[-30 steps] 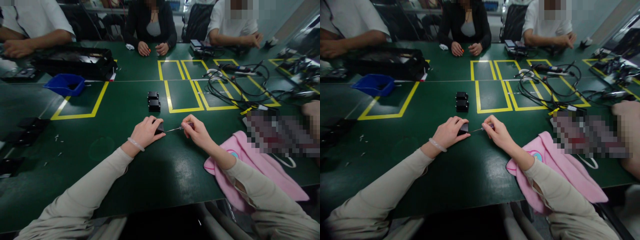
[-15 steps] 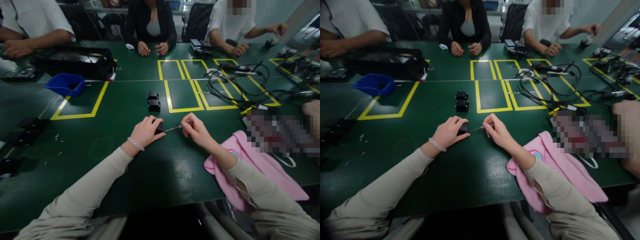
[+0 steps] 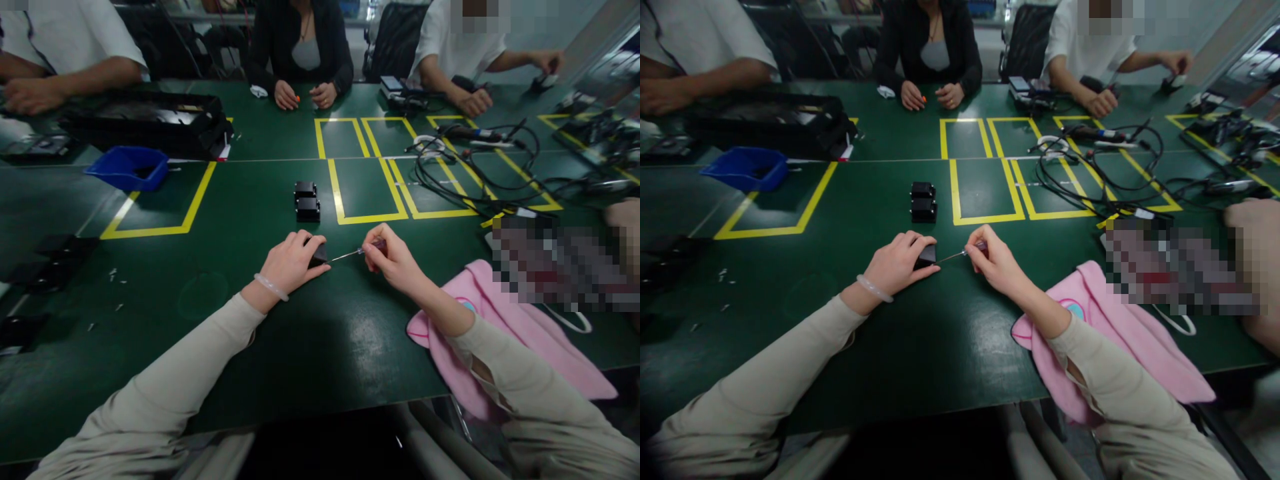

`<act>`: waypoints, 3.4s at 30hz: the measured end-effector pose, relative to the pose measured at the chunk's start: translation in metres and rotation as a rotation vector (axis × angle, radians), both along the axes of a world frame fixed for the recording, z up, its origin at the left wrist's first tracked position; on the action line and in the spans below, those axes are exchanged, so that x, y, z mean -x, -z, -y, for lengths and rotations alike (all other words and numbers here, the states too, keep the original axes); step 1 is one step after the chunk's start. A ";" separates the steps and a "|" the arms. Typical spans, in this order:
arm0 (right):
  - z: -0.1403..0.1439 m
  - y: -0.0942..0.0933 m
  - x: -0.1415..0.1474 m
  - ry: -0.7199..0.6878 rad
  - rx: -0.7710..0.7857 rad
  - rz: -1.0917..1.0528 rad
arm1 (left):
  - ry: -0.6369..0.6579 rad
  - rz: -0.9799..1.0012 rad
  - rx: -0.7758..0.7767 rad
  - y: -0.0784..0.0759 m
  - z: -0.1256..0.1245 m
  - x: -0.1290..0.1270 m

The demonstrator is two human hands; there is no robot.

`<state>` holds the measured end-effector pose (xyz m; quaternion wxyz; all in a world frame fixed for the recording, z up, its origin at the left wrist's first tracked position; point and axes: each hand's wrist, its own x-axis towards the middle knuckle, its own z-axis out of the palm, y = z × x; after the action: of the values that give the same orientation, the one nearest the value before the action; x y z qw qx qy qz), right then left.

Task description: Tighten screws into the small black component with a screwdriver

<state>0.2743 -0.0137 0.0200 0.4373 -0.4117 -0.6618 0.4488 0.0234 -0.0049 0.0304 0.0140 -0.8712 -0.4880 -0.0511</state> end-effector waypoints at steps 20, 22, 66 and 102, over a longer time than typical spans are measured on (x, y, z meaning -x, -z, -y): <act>0.001 -0.002 0.001 -0.028 0.006 -0.004 | 0.013 0.002 -0.023 0.003 -0.001 0.002; 0.001 -0.002 0.000 -0.031 0.014 -0.016 | 0.010 -0.004 -0.016 0.002 0.000 0.001; 0.002 -0.001 0.001 -0.006 0.006 -0.018 | -0.005 -0.009 0.000 0.001 0.000 0.000; 0.003 0.000 0.001 -0.003 0.010 0.013 | 0.006 0.004 -0.007 0.001 0.000 0.001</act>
<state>0.2730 -0.0165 0.0204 0.4301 -0.4157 -0.6630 0.4501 0.0227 -0.0048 0.0291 0.0161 -0.8725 -0.4853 -0.0544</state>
